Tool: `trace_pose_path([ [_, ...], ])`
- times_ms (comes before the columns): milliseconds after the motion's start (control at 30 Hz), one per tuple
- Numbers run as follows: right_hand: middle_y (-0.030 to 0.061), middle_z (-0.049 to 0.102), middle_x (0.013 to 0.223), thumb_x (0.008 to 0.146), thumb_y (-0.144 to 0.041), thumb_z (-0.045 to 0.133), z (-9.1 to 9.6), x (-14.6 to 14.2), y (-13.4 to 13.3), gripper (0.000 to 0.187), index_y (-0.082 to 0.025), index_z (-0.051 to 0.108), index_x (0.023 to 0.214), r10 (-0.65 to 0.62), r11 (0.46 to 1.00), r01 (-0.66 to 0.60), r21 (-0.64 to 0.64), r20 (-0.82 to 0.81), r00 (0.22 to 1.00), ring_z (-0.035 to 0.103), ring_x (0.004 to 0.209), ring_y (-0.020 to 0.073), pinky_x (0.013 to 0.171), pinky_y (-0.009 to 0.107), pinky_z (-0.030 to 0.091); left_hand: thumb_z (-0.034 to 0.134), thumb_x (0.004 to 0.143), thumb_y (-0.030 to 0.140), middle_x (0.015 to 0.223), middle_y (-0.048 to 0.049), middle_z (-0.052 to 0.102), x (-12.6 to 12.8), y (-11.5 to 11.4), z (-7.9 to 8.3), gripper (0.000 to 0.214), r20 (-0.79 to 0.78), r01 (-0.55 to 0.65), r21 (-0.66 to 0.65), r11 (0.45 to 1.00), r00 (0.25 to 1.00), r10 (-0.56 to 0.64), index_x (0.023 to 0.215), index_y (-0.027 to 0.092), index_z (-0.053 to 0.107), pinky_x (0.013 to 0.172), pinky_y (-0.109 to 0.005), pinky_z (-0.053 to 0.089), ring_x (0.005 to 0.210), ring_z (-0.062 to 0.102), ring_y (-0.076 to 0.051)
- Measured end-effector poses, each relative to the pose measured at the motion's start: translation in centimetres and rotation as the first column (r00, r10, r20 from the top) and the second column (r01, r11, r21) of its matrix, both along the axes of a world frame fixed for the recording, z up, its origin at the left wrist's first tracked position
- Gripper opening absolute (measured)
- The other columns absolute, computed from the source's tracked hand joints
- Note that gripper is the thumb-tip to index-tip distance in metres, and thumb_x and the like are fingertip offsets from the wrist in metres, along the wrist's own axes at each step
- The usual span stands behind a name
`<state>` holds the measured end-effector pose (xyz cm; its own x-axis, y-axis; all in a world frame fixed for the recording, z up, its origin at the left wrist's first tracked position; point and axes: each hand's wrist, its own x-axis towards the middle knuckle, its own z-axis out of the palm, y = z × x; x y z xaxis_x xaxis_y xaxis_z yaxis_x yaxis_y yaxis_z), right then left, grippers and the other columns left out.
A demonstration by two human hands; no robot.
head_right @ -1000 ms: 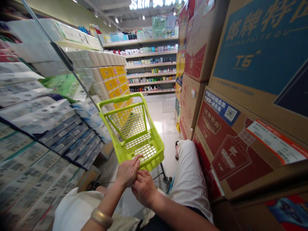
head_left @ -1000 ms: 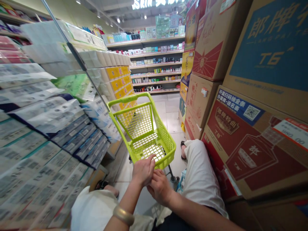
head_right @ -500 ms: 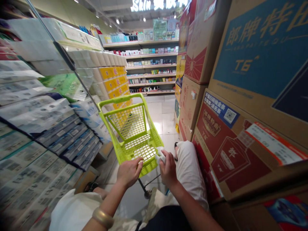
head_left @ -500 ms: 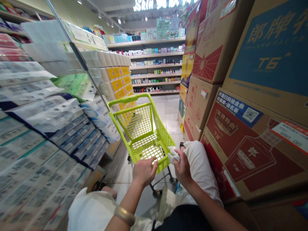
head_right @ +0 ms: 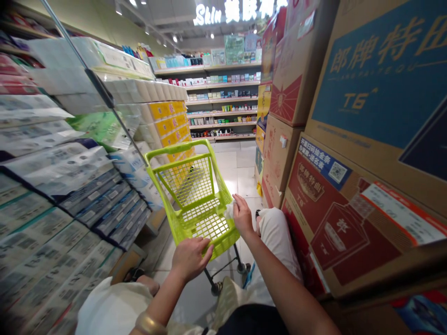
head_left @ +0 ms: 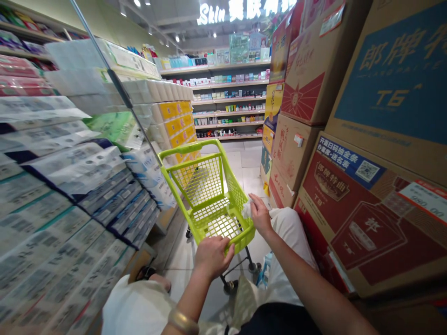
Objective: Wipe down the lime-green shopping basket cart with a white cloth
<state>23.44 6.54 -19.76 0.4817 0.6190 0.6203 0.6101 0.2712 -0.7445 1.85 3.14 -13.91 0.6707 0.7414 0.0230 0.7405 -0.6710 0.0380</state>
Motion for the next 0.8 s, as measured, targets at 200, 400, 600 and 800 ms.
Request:
trace_pose_path([
  [200,0.0113,0.064,0.108,0.087,-0.029,0.059,-0.9,-1.4,-4.8,0.028,-0.019,0.063,0.113,-0.067,0.997,0.066,0.038,0.026,0.997,0.062,0.103,0.0245,0.094,0.041,0.052,0.036,0.095,0.043,0.083,-0.0073,0.070,-0.5,-0.4,0.3,0.038,0.010,0.003,0.000,1.000,1.000,-0.003,0.084,0.022,0.065,0.072,-0.034,0.041,0.080,0.064,-0.023],
  [400,0.0114,0.062,0.113,0.085,-0.024,0.059,0.6,0.0,-5.3,0.032,-0.019,0.060,0.116,-0.213,0.969,0.218,0.115,-0.056,0.976,0.061,0.108,0.0243,0.097,0.043,0.051,0.036,0.095,0.041,0.081,-0.0064,0.070,-0.6,-0.6,0.3,0.037,0.019,0.014,0.011,1.000,1.000,-0.014,0.083,0.021,0.064,0.071,-0.034,0.040,0.080,0.064,-0.022],
  [600,0.0099,0.057,0.137,0.090,-0.021,0.051,-1.1,-1.9,-5.8,0.032,-0.024,0.068,0.118,0.121,0.992,-0.115,-0.048,0.168,0.978,0.049,0.133,0.0263,0.110,0.048,0.043,0.036,0.095,0.040,0.084,-0.0055,0.071,-0.7,-0.4,-0.1,0.035,0.027,0.023,0.018,1.000,0.999,-0.023,0.087,0.022,0.065,0.072,-0.035,0.041,0.080,0.065,-0.023],
  [800,0.0081,0.053,0.143,0.086,-0.014,0.048,-0.7,0.0,-0.8,0.047,-0.024,0.061,0.130,0.224,0.963,-0.199,-0.184,0.124,0.967,0.047,0.136,0.0228,0.112,0.044,0.042,0.038,0.094,0.040,0.082,-0.0059,0.070,-0.5,-0.1,-0.1,0.035,0.040,0.032,0.017,0.999,0.999,-0.033,0.084,0.022,0.066,0.072,-0.036,0.043,0.080,0.065,-0.024],
])
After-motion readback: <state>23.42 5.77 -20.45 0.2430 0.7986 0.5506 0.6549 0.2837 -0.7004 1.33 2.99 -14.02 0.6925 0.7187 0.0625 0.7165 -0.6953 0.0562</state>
